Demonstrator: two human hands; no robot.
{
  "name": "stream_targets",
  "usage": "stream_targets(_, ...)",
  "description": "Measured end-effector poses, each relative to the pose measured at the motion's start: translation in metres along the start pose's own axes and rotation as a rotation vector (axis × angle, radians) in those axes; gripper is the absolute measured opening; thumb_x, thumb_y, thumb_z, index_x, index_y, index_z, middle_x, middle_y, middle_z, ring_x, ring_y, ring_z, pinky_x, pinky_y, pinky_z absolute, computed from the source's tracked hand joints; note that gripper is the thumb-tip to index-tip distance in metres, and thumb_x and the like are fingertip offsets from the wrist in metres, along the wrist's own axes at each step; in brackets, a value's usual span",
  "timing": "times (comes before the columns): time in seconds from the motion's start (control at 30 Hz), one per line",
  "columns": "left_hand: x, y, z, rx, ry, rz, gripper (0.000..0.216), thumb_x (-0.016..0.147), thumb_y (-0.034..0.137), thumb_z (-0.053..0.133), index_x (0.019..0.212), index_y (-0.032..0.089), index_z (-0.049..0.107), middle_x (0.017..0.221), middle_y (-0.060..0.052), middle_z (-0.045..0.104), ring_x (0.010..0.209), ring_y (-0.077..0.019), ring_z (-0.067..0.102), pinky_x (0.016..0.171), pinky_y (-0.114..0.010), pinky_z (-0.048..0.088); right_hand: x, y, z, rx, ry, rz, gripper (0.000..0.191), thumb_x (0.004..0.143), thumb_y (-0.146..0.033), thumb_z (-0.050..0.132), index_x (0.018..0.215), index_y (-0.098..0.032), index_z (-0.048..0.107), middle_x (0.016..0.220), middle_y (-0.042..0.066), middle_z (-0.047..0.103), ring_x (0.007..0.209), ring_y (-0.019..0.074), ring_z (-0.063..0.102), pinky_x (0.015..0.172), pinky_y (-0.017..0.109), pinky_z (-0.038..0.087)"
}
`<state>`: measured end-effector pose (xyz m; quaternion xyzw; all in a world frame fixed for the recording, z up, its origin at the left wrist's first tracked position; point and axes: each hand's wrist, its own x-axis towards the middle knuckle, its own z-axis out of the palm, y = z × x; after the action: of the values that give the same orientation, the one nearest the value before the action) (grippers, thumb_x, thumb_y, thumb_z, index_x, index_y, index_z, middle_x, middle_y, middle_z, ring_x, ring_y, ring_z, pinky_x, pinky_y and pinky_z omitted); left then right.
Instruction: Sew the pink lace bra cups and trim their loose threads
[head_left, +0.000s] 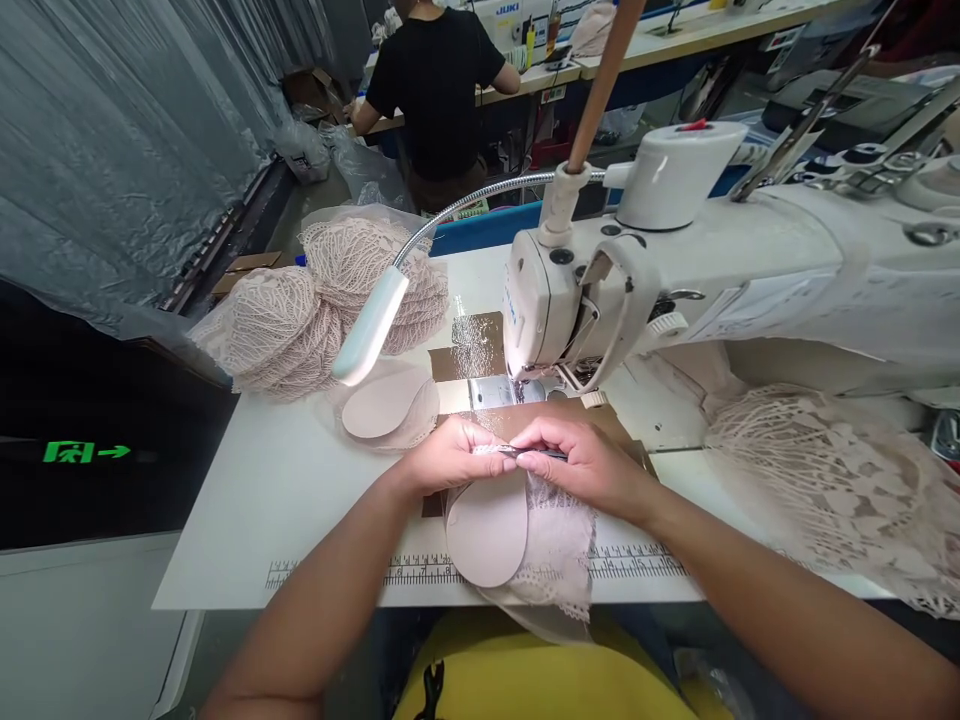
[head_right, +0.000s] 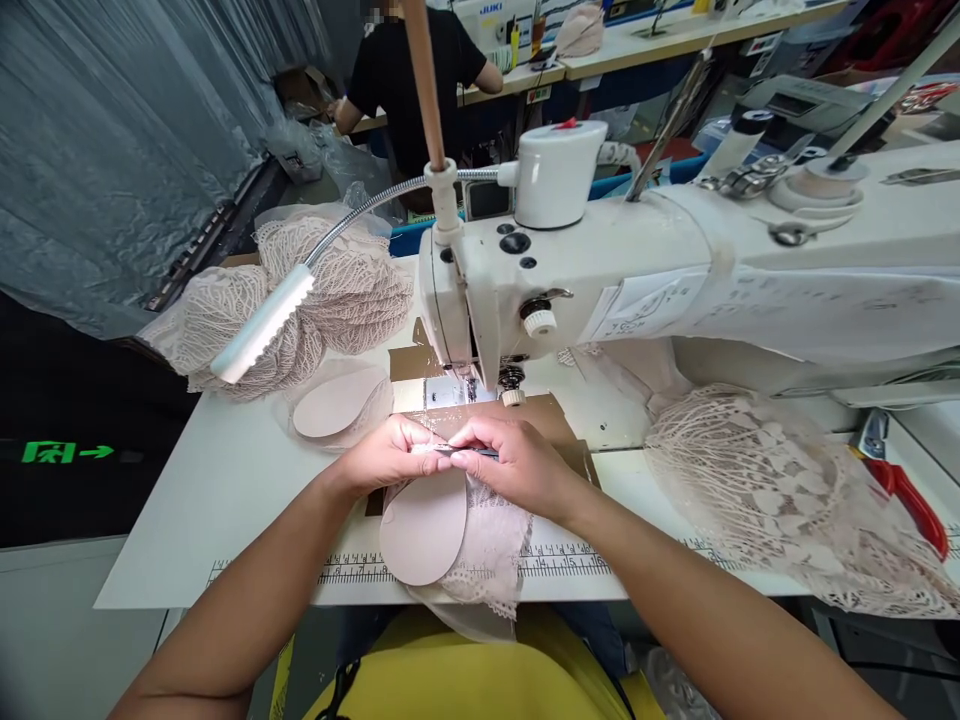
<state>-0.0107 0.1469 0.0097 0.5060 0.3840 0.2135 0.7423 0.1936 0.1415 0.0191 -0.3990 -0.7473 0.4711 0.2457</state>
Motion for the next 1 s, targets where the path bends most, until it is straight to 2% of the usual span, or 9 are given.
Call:
stream_targets(0.17,0.001,-0.004,-0.001,0.031,0.007,0.007,0.036,0.066,0.042,0.074,0.067,0.008,0.064,0.059,0.003,0.043,0.056,-0.0063,0.035,0.052,-0.021,0.024,0.000,0.001,0.001,0.031,-0.006,0.019,0.020,0.084,-0.035,0.055,0.093,-0.019,0.065,0.087,0.003,0.067,0.079,0.0166,0.060,0.069,0.029,0.046)
stream_targets(0.37,0.001,-0.004,-0.002,0.077,-0.007,0.040,0.039,0.068,0.044,0.072,0.058,0.009,0.058,0.054,0.005,0.034,0.051,-0.0046,0.027,0.048,-0.021,0.018,0.000,0.003,0.003,0.000,0.004,0.004,0.019,0.087,-0.034,0.052,0.087,-0.020,0.065,0.082,0.002,0.066,0.075,0.0157,0.059,0.068,0.029,0.044)
stream_targets(0.47,0.001,-0.005,-0.001,0.100,0.012,0.017,0.039,0.069,0.044,0.072,0.059,0.009,0.059,0.053,0.005,0.038,0.050,-0.0049,0.030,0.047,-0.021,0.022,0.000,0.005,0.005,0.026,0.022,0.012,0.021,0.087,-0.035,0.051,0.085,-0.020,0.064,0.080,0.003,0.064,0.074,0.0158,0.058,0.067,0.030,0.045)
stream_targets(0.53,0.002,-0.006,0.000,0.088,0.012,0.034,0.035,0.070,0.043,0.072,0.067,0.009,0.064,0.058,0.002,0.048,0.054,-0.0072,0.040,0.052,-0.021,0.032,0.001,0.006,0.006,0.090,0.032,0.032,0.021,0.085,-0.037,0.054,0.092,-0.020,0.063,0.087,0.004,0.064,0.080,0.0171,0.059,0.071,0.031,0.047)
stream_targets(0.6,0.001,-0.004,-0.001,0.066,-0.025,0.074,0.032,0.071,0.040,0.072,0.079,0.009,0.068,0.071,-0.003,0.059,0.068,-0.0121,0.053,0.065,-0.025,0.042,0.002,0.005,0.007,0.151,0.021,0.085,0.030,0.080,-0.039,0.060,0.104,-0.020,0.060,0.095,0.005,0.064,0.087,0.0188,0.060,0.075,0.032,0.049)
stream_targets(0.67,-0.001,0.000,-0.004,0.073,-0.089,0.086,0.032,0.071,0.037,0.073,0.088,0.010,0.069,0.082,-0.005,0.063,0.078,-0.0150,0.057,0.074,-0.026,0.044,0.003,0.003,0.007,0.170,-0.036,0.135,0.034,0.079,-0.038,0.062,0.108,-0.020,0.060,0.099,0.005,0.065,0.091,0.0202,0.061,0.077,0.033,0.050)
stream_targets(0.8,-0.009,0.008,-0.020,0.116,-0.169,-0.006,0.038,0.070,0.031,0.074,0.102,0.012,0.065,0.085,-0.005,0.062,0.071,-0.0121,0.055,0.066,-0.023,0.044,0.003,0.002,0.004,0.156,-0.068,0.160,0.025,0.081,-0.033,0.057,0.101,-0.019,0.065,0.101,0.005,0.067,0.095,0.0224,0.061,0.083,0.035,0.047)
stream_targets(1.0,-0.018,0.011,-0.042,0.155,-0.111,0.012,0.047,0.071,0.025,0.073,0.115,0.014,0.058,0.095,-0.007,0.060,0.084,-0.0148,0.055,0.076,-0.026,0.044,0.002,0.005,0.000,0.124,-0.074,0.251,0.022,0.081,-0.035,0.054,0.088,-0.018,0.066,0.081,0.002,0.065,0.075,0.0192,0.059,0.062,0.029,0.043)
